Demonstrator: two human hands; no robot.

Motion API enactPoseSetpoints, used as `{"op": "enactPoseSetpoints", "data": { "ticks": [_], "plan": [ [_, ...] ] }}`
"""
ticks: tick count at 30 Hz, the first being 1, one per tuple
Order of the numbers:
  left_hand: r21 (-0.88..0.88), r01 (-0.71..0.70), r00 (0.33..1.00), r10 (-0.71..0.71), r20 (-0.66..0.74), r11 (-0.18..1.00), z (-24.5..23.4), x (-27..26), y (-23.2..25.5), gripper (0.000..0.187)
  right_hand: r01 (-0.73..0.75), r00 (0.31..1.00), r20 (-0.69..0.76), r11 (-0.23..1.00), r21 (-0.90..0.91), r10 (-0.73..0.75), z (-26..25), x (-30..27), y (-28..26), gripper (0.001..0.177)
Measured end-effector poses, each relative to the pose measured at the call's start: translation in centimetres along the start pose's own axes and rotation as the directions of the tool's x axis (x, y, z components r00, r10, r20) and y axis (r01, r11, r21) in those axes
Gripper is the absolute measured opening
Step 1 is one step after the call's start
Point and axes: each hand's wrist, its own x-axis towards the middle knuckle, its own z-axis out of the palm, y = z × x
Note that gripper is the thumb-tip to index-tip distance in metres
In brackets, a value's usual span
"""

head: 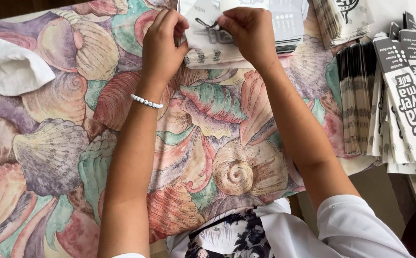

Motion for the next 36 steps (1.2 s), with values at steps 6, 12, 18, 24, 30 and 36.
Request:
{"op": "enactPoseSetpoints", "data": {
  "ticks": [6, 12, 18, 24, 30, 36],
  "plan": [
    [0.082, -0.065, 0.997, 0.069, -0.041, 0.995, 0.2, 0.1, -0.1, 0.021, 0.242, 0.97, -0.02, 0.97, -0.015, -0.243, -0.5, -0.3, -1.3, 0.018],
    [-0.055, -0.095, 0.984, 0.085, -0.159, 0.994, 0.4, 0.5, 0.3, 0.01, 0.359, 0.905, 0.294, 0.923, -0.14, -0.307, -1.1, -0.6, -3.5, 0.035],
    [-0.113, -0.077, 0.997, 0.08, 0.022, 0.991, -1.5, 0.5, 0.6, 0.038, 0.272, 0.961, 0.012, 0.935, -0.228, -0.277, 1.1, -0.5, 0.0, 0.006],
    [0.105, -0.25, 0.955, 0.227, 0.191, 0.963, -1.4, 0.3, 0.0, 0.018, 0.305, 0.952, 0.046, 0.937, -0.168, -0.301, 0.0, -0.3, -0.7, 0.011],
    [0.366, -0.335, 0.939, 0.277, 0.202, 0.868, -0.2, 0.3, 1.9, 0.019, 0.298, 0.953, 0.105, 0.943, -0.148, -0.285, -0.7, -0.2, -0.7, 0.01],
    [0.428, -0.399, 0.917, 0.342, 0.207, 0.811, 0.1, 0.1, 2.0, 0.028, 0.271, 0.954, 0.176, 0.951, -0.147, -0.245, -1.8, -0.2, -0.9, 0.011]
  ]
}}
